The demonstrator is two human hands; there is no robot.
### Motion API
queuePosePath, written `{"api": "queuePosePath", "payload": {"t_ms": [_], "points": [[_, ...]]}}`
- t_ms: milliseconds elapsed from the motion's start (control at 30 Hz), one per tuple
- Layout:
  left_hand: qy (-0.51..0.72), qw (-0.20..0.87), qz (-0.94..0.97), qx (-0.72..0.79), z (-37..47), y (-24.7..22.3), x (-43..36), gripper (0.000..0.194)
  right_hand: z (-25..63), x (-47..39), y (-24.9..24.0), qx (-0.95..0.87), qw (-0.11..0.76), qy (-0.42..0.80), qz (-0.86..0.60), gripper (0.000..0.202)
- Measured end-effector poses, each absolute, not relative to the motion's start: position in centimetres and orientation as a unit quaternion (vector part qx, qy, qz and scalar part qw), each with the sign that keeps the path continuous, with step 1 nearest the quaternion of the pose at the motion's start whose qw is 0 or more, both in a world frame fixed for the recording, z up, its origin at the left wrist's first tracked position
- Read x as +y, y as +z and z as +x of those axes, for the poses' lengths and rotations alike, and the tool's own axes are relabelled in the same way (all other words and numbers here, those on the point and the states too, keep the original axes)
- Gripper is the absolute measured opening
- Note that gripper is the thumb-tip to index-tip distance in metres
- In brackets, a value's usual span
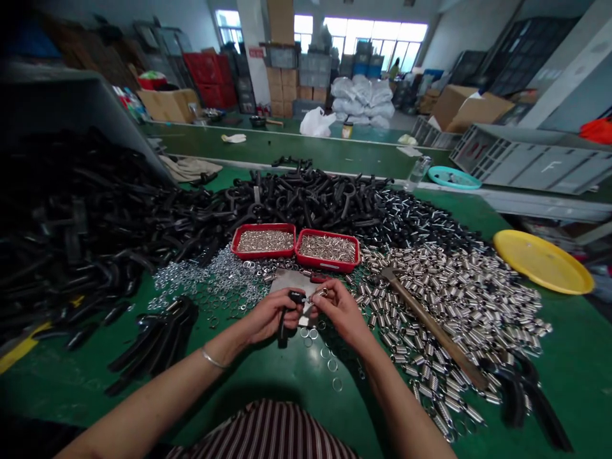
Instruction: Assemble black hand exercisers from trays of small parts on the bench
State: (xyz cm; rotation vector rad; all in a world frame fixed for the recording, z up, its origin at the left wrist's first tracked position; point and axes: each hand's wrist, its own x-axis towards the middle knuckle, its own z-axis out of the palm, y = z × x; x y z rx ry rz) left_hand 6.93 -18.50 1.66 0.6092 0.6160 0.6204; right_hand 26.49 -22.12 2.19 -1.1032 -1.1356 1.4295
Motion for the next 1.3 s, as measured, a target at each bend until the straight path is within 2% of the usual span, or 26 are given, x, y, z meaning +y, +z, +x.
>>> {"api": "queuePosePath", "payload": {"t_ms": [133, 300, 433, 567, 633, 733, 833, 933, 1067, 1300], "points": [[0.288, 0.859, 0.304, 0.293, 6.3, 1.2, -18.8, 0.034, 26.2, -21.7, 1.5, -0.489, 0.453, 0.584, -0.463, 0.029], [0.244, 0.837, 0.398, 0.286, 6.3, 1.0, -19.6, 0.033, 26.1, -21.6, 1.6, -0.575, 0.384, 0.502, -0.52, 0.027], [0.167, 0.789, 0.528, 0.267, 5.8, 2.1, -20.0, 0.041, 26.2, -21.1, 2.3, -0.549, 0.365, 0.591, -0.465, 0.029], [0.144, 0.829, 0.488, 0.234, 5.9, 2.9, -19.4, 0.03, 26.0, -19.6, 2.4, -0.548, 0.352, 0.628, -0.425, 0.028], [0.178, 0.821, 0.468, 0.273, 6.2, 2.7, -18.7, 0.03, 26.0, -19.1, 2.2, -0.58, 0.352, 0.575, -0.457, 0.027], [0.306, 0.721, 0.504, 0.364, 6.4, 2.1, -17.2, 0.027, 26.9, -20.1, 1.7, -0.684, 0.317, 0.399, -0.522, 0.018], [0.412, 0.64, 0.507, 0.403, 5.8, 2.0, -15.2, 0.031, 28.0, -22.9, 1.1, -0.799, 0.17, 0.221, -0.533, 0.012], [0.418, 0.641, 0.502, 0.404, 5.5, 2.0, -13.9, 0.034, 28.5, -25.2, 0.3, -0.832, 0.046, 0.097, -0.544, 0.012], [0.404, 0.633, 0.533, 0.39, 7.1, 1.3, -14.2, 0.034, 28.3, -25.3, -0.5, -0.845, 0.014, 0.03, -0.534, 0.014], [0.468, 0.572, 0.518, 0.431, 7.9, 0.2, -15.0, 0.035, 28.4, -24.7, -0.8, -0.859, 0.018, 0.028, -0.511, 0.009]]}}
